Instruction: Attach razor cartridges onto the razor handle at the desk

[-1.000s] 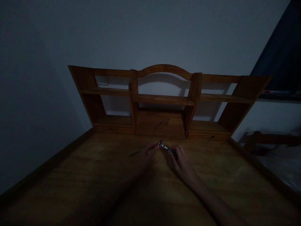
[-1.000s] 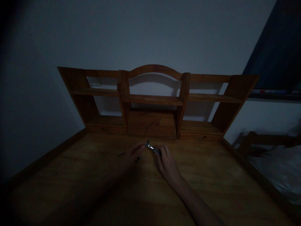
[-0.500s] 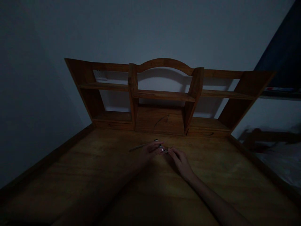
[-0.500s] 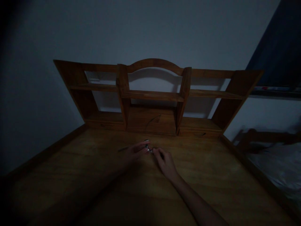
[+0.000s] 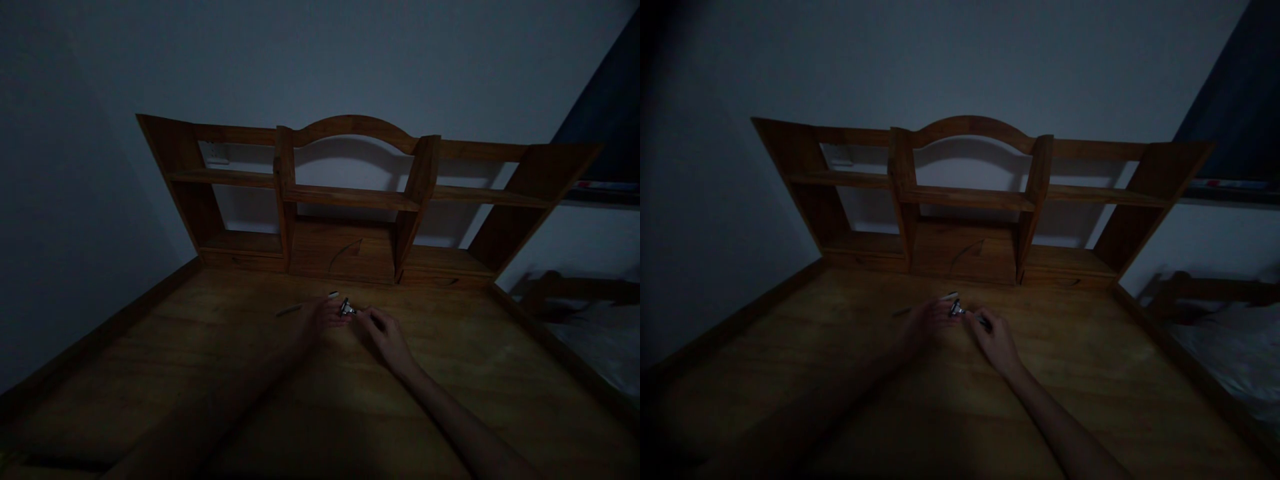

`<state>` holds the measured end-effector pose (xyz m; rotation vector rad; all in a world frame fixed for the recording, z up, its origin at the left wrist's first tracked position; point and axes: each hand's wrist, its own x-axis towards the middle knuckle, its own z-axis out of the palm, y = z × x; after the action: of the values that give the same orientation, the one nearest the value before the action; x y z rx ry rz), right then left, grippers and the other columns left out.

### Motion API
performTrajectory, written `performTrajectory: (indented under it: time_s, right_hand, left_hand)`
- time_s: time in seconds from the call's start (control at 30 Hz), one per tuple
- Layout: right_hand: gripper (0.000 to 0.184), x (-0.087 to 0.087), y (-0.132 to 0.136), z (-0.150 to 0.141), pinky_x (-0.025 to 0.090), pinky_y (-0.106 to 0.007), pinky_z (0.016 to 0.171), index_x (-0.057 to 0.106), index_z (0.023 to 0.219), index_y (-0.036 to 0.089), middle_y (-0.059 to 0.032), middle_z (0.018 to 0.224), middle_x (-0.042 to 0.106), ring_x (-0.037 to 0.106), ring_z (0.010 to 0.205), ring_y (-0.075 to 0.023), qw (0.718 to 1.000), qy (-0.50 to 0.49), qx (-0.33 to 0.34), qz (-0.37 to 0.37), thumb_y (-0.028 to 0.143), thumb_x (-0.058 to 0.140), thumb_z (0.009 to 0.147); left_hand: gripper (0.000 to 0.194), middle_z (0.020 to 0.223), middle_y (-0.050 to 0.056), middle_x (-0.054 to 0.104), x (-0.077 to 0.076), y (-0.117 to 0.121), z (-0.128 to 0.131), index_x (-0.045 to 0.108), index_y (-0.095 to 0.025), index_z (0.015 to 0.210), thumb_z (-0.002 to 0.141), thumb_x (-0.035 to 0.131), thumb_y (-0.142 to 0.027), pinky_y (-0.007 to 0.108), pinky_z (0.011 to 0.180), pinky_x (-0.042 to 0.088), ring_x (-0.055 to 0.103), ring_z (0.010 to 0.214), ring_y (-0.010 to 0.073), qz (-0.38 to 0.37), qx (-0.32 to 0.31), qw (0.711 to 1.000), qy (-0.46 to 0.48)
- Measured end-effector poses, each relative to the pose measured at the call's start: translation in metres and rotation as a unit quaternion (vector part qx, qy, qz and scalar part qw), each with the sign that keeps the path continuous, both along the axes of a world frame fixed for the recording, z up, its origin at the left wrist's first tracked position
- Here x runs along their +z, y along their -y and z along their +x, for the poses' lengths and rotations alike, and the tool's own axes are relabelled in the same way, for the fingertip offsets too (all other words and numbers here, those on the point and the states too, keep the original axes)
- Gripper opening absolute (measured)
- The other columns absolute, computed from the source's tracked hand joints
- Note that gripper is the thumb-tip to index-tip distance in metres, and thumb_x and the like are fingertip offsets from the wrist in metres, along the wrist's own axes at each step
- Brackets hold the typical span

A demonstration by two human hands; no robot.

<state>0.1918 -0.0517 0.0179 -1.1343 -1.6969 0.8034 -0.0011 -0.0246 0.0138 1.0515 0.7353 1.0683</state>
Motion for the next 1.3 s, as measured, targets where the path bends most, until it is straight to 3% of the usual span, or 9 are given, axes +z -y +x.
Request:
performTrajectory:
  time_s: [0.13,0.3,0.47,0.63,0.87,1.13,1.3]
  right_hand:
    - [0.036,-0.015,-0.011,0.001,0.038,-0.023,0.057,0.062,0.075,0.015,-0.0016,0.072,0.057,0.051,0.064,-0.0133,0.978,-0.151,0.07,-0.13,0.048,0.053,0.085]
    - [0.037,-0.021,-0.015,0.0,0.029,-0.022,0.049,0.063,0.075,0.015,0.0003,0.067,0.053,0.043,0.055,-0.0102,0.97,-0.166,0.084,-0.153,0.051,0.054,0.083]
    - [0.038,-0.01,-0.004,-0.001,0.033,-0.024,0.057,0.063,0.077,0.015,-0.0006,0.07,0.055,0.047,0.064,-0.0125,0.993,-0.057,0.078,-0.073,0.049,0.049,0.088]
    - [0.036,-0.001,0.004,-0.004,0.033,-0.025,0.061,0.062,0.076,0.015,-0.0001,0.071,0.055,0.048,0.066,-0.0135,0.998,0.035,0.051,-0.003,0.047,0.05,0.089]
    - [0.039,-0.004,0.001,-0.001,0.031,-0.024,0.057,0.058,0.071,0.015,0.0017,0.066,0.05,0.045,0.063,-0.012,0.998,0.045,0.039,-0.007,0.047,0.046,0.091]
    - [0.039,-0.006,0.0,-0.001,0.033,-0.023,0.06,0.057,0.07,0.016,0.0016,0.066,0.051,0.047,0.064,-0.0121,0.996,-0.005,0.077,-0.046,0.047,0.046,0.091]
    - [0.041,-0.006,0.0,0.0,0.031,-0.023,0.057,0.057,0.068,0.015,0.0016,0.063,0.048,0.044,0.061,-0.0114,0.993,-0.019,0.094,-0.063,0.048,0.046,0.09]
  left_hand:
    - [0.049,0.109,0.018,0.067,-0.01,-0.008,-0.004,0.065,-0.006,0.099,0.087,0.042,-0.048,0.041,0.1,0.042,0.064,0.102,0.0264,-0.124,-0.06,0.984,0.117]
    - [0.048,0.103,0.018,0.068,-0.01,-0.009,-0.005,0.064,-0.003,0.102,0.087,0.046,-0.046,0.038,0.095,0.044,0.066,0.095,0.0252,-0.155,-0.066,0.972,0.164]
    - [0.032,0.094,0.013,0.068,-0.003,-0.002,0.001,0.066,-0.009,0.095,0.079,0.063,-0.036,0.035,0.08,0.05,0.065,0.081,0.0211,-0.067,-0.028,0.993,0.097]
    - [0.026,0.086,0.008,0.066,0.003,0.006,0.005,0.069,-0.01,0.089,0.079,0.065,-0.033,0.027,0.072,0.048,0.06,0.076,0.016,0.036,-0.011,0.999,0.01]
    - [0.033,0.09,0.012,0.066,0.003,0.002,0.003,0.067,-0.01,0.092,0.079,0.064,-0.04,0.032,0.069,0.05,0.063,0.075,0.0192,-0.02,-0.019,0.999,0.03]
    - [0.027,0.083,0.01,0.066,0.006,0.007,0.004,0.07,-0.01,0.084,0.08,0.063,-0.036,0.029,0.071,0.046,0.059,0.073,0.0163,0.033,-0.045,0.998,0.0]
    - [0.029,0.084,0.011,0.067,0.006,0.006,0.003,0.07,-0.01,0.087,0.079,0.063,-0.037,0.031,0.074,0.046,0.06,0.073,0.0183,0.016,-0.042,0.999,-0.021]
